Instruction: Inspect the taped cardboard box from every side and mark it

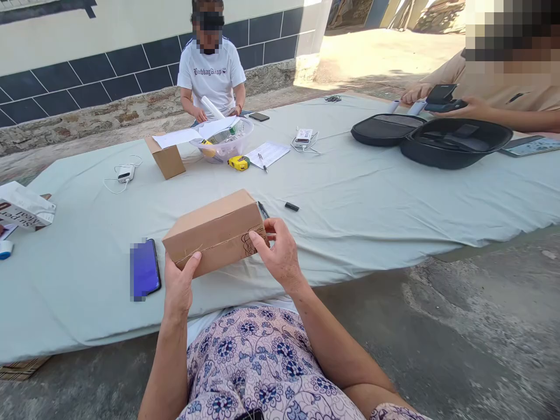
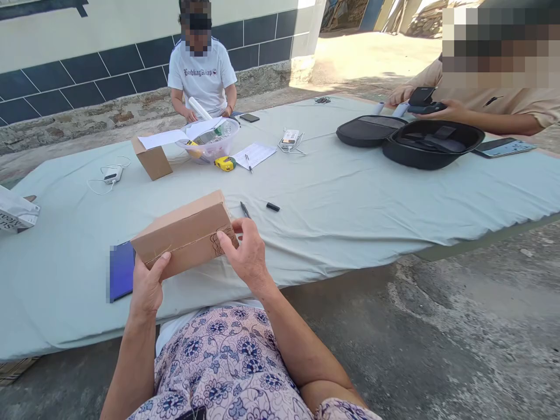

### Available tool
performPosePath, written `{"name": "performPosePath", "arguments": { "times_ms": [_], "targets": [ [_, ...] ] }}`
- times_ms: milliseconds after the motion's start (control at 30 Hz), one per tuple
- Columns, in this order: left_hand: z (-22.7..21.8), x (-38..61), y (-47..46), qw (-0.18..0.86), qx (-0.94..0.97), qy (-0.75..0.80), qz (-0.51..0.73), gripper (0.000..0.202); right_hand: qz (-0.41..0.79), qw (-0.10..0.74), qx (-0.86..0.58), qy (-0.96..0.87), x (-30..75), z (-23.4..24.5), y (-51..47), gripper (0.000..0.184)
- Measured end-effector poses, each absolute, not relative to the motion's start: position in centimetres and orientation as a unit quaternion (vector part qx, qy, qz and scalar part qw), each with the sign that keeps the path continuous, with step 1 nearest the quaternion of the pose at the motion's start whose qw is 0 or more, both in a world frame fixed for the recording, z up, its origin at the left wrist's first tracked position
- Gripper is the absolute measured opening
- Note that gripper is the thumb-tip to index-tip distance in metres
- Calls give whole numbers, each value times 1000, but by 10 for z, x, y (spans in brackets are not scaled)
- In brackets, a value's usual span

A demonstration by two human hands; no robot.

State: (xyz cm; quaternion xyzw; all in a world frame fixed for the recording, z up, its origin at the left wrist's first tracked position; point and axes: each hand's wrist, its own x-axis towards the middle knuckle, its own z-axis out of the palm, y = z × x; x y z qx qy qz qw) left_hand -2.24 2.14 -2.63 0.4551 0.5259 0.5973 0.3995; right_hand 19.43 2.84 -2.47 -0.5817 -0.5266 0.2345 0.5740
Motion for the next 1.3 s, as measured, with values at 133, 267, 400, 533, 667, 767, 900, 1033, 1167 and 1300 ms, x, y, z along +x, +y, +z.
{"name": "performPosePath", "arguments": {
  "times_ms": [133,267,400,533,667,767,900,1033,1167,1300],
  "targets": [
    [-25,-20,20,358,458,551,599,71,235,542,-603,-536,193,-24,28,23],
    [-25,-20,20,357,462,554,594,71,208,548,-599,-546,193,-22,27,21],
    [-26,-23,21,376,458,546,591,77,192,545,-600,-553,194,-20,25,21],
    [-26,-26,23,369,448,558,593,83,184,537,-603,-561,192,-22,24,20],
    [-27,-27,23,365,448,561,592,83,185,531,-599,-570,191,-22,24,20],
    [-27,-28,23,368,451,561,589,84,180,536,-583,-584,193,-22,23,19],
    [-29,-30,24,362,470,560,578,83,169,526,-584,-595,196,-23,23,17],
    [-34,-32,25,346,484,566,570,85,174,518,-595,-590,196,-25,24,17],
    [-35,-33,25,328,470,598,560,89,213,528,-585,-577,196,-24,24,17],
    [-33,-31,23,293,467,623,555,87,240,535,-583,-562,197,-24,24,19]
  ]
}}
